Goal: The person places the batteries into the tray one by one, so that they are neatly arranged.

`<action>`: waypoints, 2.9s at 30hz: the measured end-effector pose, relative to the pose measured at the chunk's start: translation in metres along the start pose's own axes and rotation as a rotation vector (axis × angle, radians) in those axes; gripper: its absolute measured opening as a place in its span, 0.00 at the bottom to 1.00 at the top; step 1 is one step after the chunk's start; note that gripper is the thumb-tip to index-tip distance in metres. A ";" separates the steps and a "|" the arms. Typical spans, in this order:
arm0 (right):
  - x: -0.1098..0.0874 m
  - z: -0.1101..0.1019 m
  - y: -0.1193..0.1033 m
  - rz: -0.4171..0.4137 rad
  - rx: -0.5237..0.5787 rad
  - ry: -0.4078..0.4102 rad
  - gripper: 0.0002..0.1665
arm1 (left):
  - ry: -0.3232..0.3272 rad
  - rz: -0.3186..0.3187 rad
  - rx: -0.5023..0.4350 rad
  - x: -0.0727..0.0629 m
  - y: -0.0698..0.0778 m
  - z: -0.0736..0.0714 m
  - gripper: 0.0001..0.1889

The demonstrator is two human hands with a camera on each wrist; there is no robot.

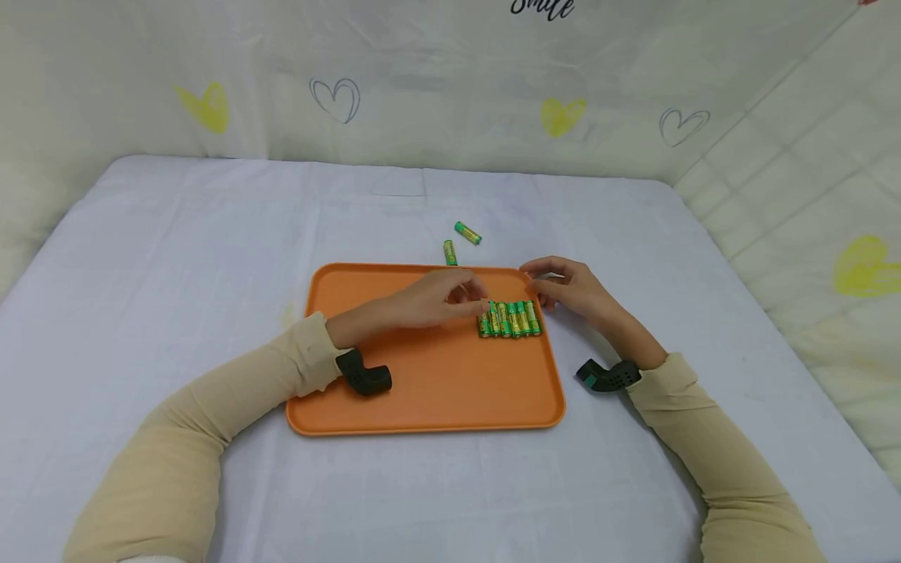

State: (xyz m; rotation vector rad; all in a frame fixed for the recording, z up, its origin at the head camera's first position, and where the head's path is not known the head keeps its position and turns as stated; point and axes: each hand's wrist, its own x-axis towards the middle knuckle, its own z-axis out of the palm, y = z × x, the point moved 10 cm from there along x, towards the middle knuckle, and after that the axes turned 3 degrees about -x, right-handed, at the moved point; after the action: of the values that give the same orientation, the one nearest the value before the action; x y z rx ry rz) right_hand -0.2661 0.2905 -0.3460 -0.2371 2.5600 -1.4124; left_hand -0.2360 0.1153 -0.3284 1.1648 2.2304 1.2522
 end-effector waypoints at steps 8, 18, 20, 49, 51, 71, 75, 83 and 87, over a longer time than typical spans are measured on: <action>0.001 0.001 0.002 -0.008 0.006 -0.004 0.22 | 0.056 0.004 -0.021 0.001 -0.004 -0.011 0.15; 0.001 0.001 0.005 -0.015 0.008 -0.010 0.22 | 0.148 0.012 -0.007 0.007 -0.014 -0.035 0.14; 0.001 0.001 0.005 -0.018 0.012 -0.013 0.22 | 0.155 0.017 -0.005 0.007 -0.014 -0.037 0.14; 0.001 0.001 0.006 -0.007 0.004 -0.005 0.21 | 0.235 -0.024 0.068 0.017 -0.042 -0.070 0.19; 0.001 0.001 0.006 -0.011 0.005 -0.006 0.21 | 0.230 -0.037 0.067 0.018 -0.044 -0.070 0.19; -0.002 0.001 0.006 -0.005 0.013 -0.007 0.22 | 0.178 -0.126 0.118 0.027 -0.054 -0.072 0.24; -0.001 0.000 0.006 -0.007 0.015 -0.005 0.22 | 0.176 -0.167 0.131 0.028 -0.057 -0.072 0.26; 0.000 0.001 0.010 0.012 0.020 -0.002 0.22 | 0.200 -0.209 0.127 0.028 -0.060 -0.073 0.27; 0.000 0.001 0.010 0.009 0.021 -0.001 0.21 | 0.247 -0.170 0.120 0.027 -0.058 -0.076 0.23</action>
State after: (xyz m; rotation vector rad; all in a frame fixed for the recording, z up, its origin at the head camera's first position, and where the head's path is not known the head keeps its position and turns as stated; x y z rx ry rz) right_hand -0.2662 0.2947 -0.3550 -0.2231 2.5410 -1.4347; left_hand -0.3279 0.0778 -0.3309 0.8768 2.5543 1.2663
